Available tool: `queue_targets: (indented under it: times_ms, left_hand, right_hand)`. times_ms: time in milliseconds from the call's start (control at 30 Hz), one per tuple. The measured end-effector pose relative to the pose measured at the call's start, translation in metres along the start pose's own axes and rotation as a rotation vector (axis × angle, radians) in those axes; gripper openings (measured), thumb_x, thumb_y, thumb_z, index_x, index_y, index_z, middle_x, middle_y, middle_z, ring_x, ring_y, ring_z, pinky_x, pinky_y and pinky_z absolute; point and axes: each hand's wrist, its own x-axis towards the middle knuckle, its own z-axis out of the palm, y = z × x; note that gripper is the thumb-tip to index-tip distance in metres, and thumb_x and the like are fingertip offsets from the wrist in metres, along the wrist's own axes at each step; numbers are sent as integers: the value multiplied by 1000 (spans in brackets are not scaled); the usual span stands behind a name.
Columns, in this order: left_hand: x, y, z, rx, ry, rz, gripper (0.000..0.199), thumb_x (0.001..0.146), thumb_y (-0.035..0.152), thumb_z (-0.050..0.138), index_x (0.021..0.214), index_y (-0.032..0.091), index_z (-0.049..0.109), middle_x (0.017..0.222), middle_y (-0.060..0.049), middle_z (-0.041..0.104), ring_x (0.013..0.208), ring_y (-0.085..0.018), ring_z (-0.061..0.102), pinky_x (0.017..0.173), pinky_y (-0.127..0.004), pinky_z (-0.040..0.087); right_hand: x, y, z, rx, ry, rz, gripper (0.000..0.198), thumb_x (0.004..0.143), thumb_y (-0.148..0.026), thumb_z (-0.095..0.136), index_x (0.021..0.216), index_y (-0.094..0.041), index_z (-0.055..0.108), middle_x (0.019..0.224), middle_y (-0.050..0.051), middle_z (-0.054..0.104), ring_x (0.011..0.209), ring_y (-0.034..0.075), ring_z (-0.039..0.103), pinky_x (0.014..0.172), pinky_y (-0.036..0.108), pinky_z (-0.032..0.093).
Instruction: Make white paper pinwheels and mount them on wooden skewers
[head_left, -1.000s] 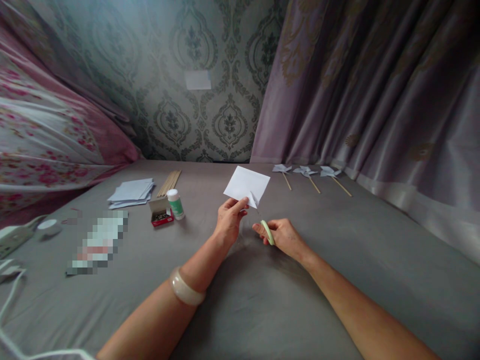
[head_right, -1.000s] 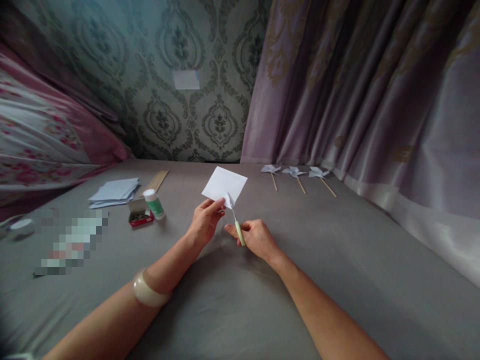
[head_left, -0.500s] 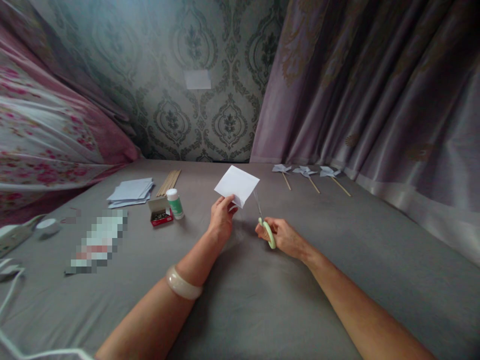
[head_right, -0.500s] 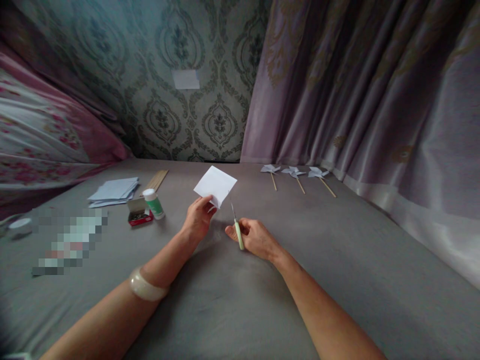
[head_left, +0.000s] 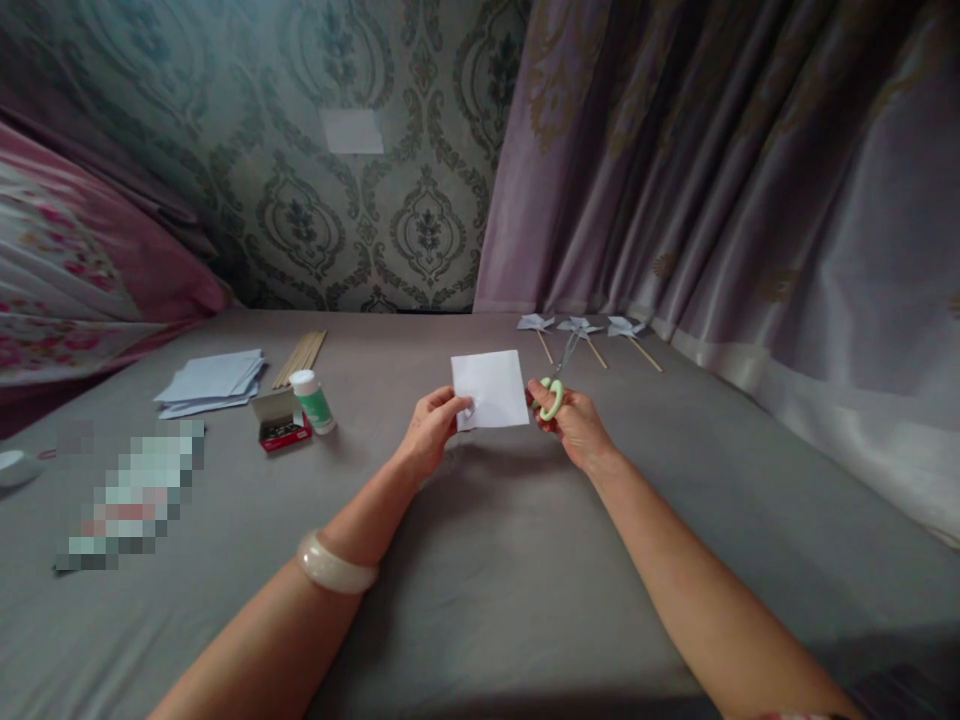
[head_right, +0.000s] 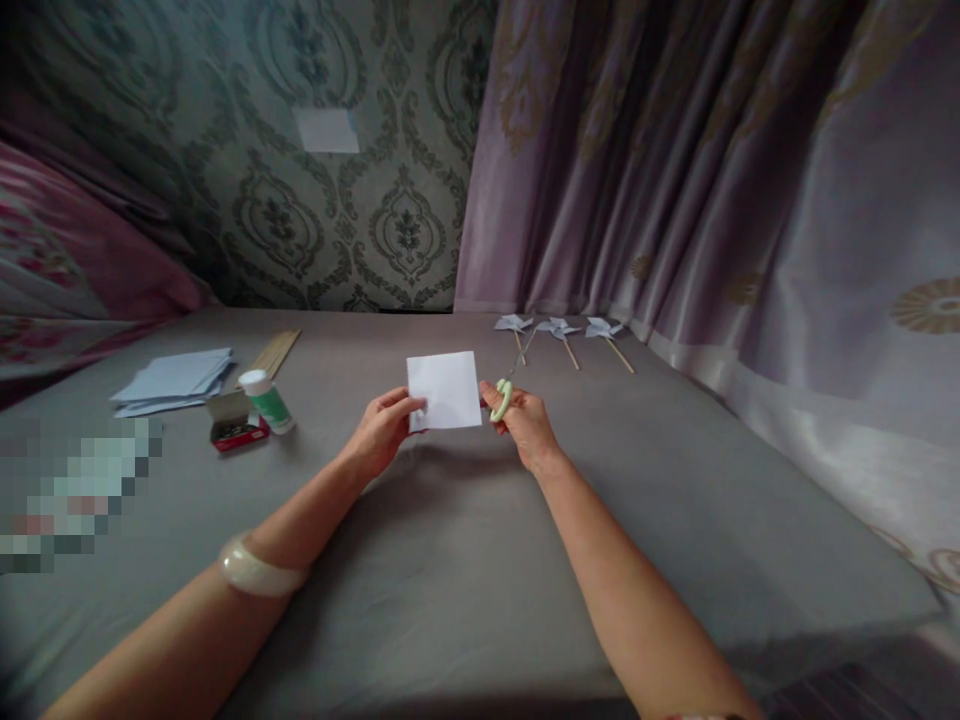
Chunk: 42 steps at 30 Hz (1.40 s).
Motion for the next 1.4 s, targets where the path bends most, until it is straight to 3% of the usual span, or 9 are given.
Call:
queue_targets:
  times_ms: [333,533,800,1133,1267,1400]
  left_hand:
    - [-3,2,0,114,6,8,25,57,35,78,69,15,70,66,-5,63,59,-13,55,48,-22,38]
    - [3,-3,-4,-3,3,-13,34,55,42,83,70,15,69,68,-5,63,56,-11,55,51,-22,41]
    - [-5,-4,9,-48,-4,-102,32,51,35,86,65,16,65,64,-2,61,63,-11,57,56,-21,40]
    - [-13,-12,19,13,-9,-32,23,55,31,83,61,16,66,68,-3,63,63,-11,54,61,-24,38]
    - [-10,-5,15,13,93,77,24,55,32,81,58,16,63,64,0,60,61,-10,51,61,-23,36]
    - [-5,2,7,-50,185,126,27,54,31,81,55,16,59,62,1,58,61,-9,51,60,-22,35]
  right_hand:
    - [-5,3,3,30,-88,-48,44,51,-45,80,51,-20,43,45,-9,38,42,6,33,40,23,27]
    - [-7,4,7,-2,-4,-133,43,53,-49,77,52,-21,44,47,-7,39,45,7,34,42,23,28]
    - [-6,7,8,-16,112,-215,43,61,-52,72,57,-22,42,49,-7,39,47,8,34,44,23,29]
    - [-11,2,13,32,124,-216,44,58,-53,76,57,-21,46,51,-7,40,48,8,34,45,23,28]
    - [-11,1,11,-62,28,-93,52,59,-68,70,62,-18,56,54,-2,52,46,7,34,43,23,25]
    - [-15,2,10,-234,-246,99,71,58,-85,54,65,-15,59,57,2,57,44,7,36,44,23,25]
